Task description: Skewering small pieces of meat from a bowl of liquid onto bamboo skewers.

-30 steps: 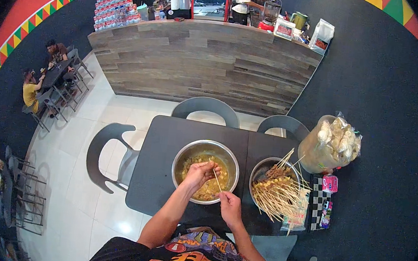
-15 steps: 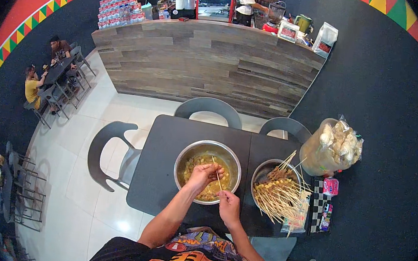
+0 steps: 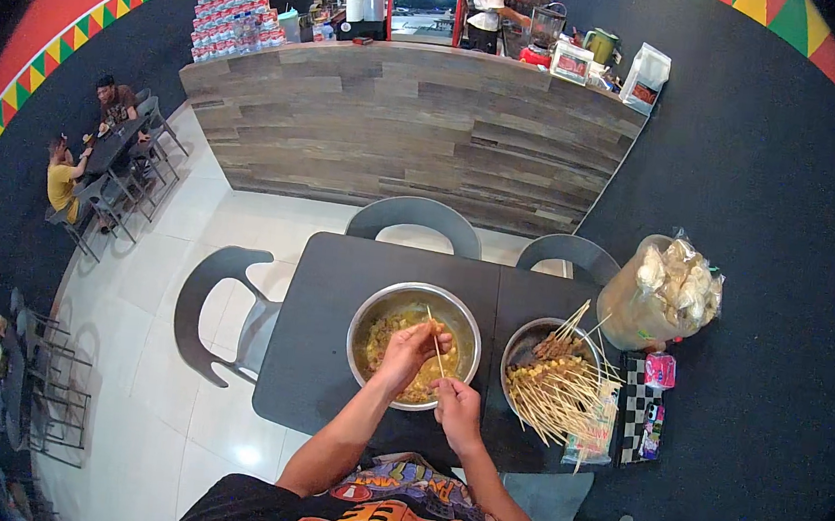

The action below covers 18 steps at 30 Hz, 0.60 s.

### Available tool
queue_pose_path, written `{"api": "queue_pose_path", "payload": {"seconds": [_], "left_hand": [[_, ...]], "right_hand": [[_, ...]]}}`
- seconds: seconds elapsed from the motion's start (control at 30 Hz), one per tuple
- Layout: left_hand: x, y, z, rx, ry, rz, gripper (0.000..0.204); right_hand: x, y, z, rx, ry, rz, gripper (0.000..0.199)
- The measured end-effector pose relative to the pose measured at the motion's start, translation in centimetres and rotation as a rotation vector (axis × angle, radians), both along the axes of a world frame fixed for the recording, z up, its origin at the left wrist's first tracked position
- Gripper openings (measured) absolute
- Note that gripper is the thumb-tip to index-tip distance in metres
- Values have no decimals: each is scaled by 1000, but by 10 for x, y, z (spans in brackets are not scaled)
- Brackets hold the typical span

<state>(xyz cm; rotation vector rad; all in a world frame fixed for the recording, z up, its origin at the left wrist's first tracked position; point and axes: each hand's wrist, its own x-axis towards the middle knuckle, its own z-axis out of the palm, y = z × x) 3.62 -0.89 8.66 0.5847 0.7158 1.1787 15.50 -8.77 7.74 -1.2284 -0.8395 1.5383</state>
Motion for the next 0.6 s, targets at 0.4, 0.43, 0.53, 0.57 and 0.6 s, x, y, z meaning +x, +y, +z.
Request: {"api": "queue_pose_path", "payload": {"seconds": [0.4, 0.43, 0.53, 0.57, 0.6], "left_hand": [[8, 3, 6, 4, 96, 53, 22], [9, 4, 5, 5, 95, 50, 22], [8, 4, 3, 8, 82, 55, 22], [7, 5, 3, -1, 46, 65, 20], [6, 5, 3, -10, 11, 74, 19]], "right_hand": [[2, -3, -13, 63, -50, -20, 21], [3, -3, -13, 63, -50, -23, 21], [4, -4, -10, 63, -76, 3, 21], [5, -4, -1, -32, 176, 46, 22], [7, -5, 4, -128, 429, 89, 23]]}}
